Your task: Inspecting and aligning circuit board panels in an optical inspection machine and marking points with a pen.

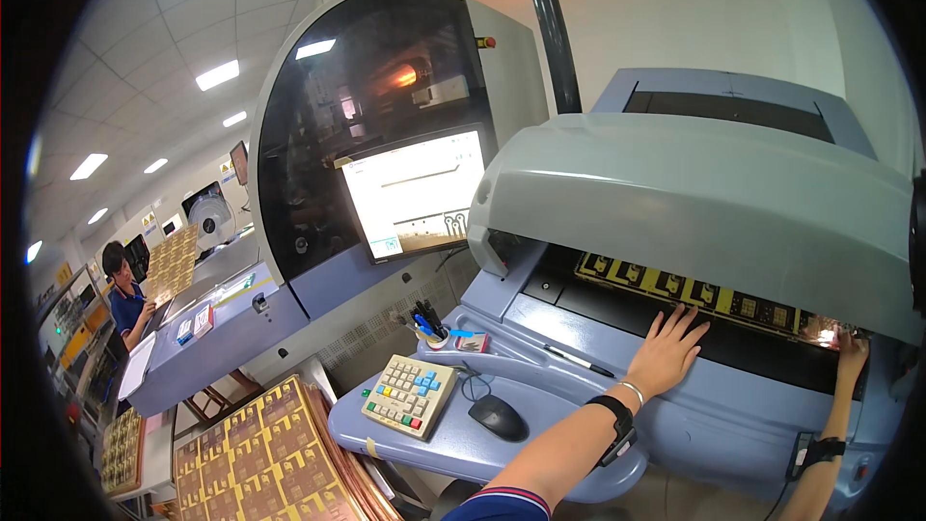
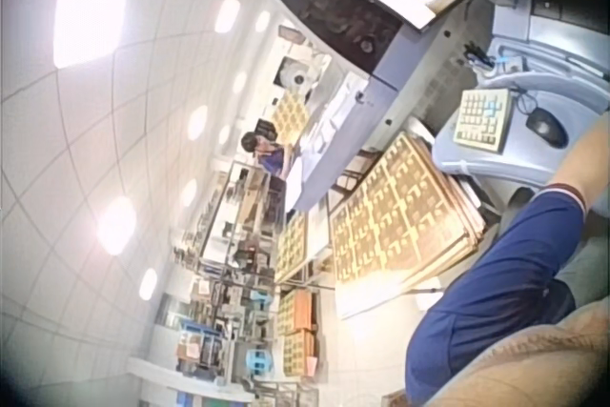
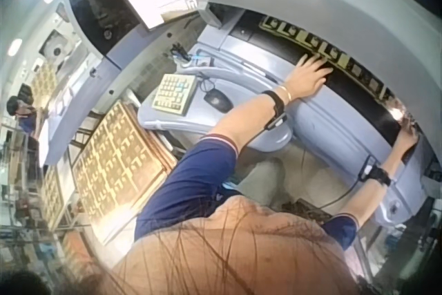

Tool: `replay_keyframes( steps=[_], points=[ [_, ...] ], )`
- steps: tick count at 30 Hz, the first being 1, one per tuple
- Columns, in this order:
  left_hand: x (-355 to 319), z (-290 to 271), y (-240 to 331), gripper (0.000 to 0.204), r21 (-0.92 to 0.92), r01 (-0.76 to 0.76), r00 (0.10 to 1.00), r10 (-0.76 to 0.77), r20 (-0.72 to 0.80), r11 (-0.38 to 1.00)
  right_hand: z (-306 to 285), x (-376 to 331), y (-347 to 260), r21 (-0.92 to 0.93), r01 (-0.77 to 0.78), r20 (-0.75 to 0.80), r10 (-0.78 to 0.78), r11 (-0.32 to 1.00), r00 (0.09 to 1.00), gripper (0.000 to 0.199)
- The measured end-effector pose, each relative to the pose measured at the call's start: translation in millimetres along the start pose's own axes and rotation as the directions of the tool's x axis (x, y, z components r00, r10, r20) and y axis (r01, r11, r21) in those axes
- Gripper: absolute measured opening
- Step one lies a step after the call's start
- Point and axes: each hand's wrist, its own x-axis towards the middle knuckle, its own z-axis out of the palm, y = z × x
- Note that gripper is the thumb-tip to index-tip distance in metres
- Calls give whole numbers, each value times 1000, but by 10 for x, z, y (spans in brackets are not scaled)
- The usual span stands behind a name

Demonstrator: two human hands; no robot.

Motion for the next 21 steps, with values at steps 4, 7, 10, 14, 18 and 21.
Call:
replay_keyframes(
  steps=[4, 7, 10, 14, 18, 21],
  points=[
    [4, 4, 7, 42, -9, 0, 1000, 0, 0, 1000, -4, 8, 103, -111, 13, -24, -16, 994, 1000, 19],
    [1, 9, 6, 42, -10, 2, 1000, -2, 1, 1000, 10, 16, 156, -111, -21, -27, 18, 994, 999, 22],
    [-2, 19, -4, 42, -4, 2, 1000, -2, -5, 1000, 61, 7, 166, -145, 76, -76, -87, 987, 993, 22],
    [-3, 32, -2, 42, -18, 5, 1000, -5, -4, 1000, 78, 24, 180, -22, -4, -29, 3, 1000, 1000, 20],
    [1, 20, 10, 42, -26, 4, 1000, -4, -8, 1000, 32, 7, 158, -55, 25, -31, -27, 998, 999, 18],
    [-13, 10, -3, 42, -19, 4, 1000, -5, -16, 1000, 86, -32, -72, 8, 4, -24, -4, 1000, 1000, 21]
  ],
)
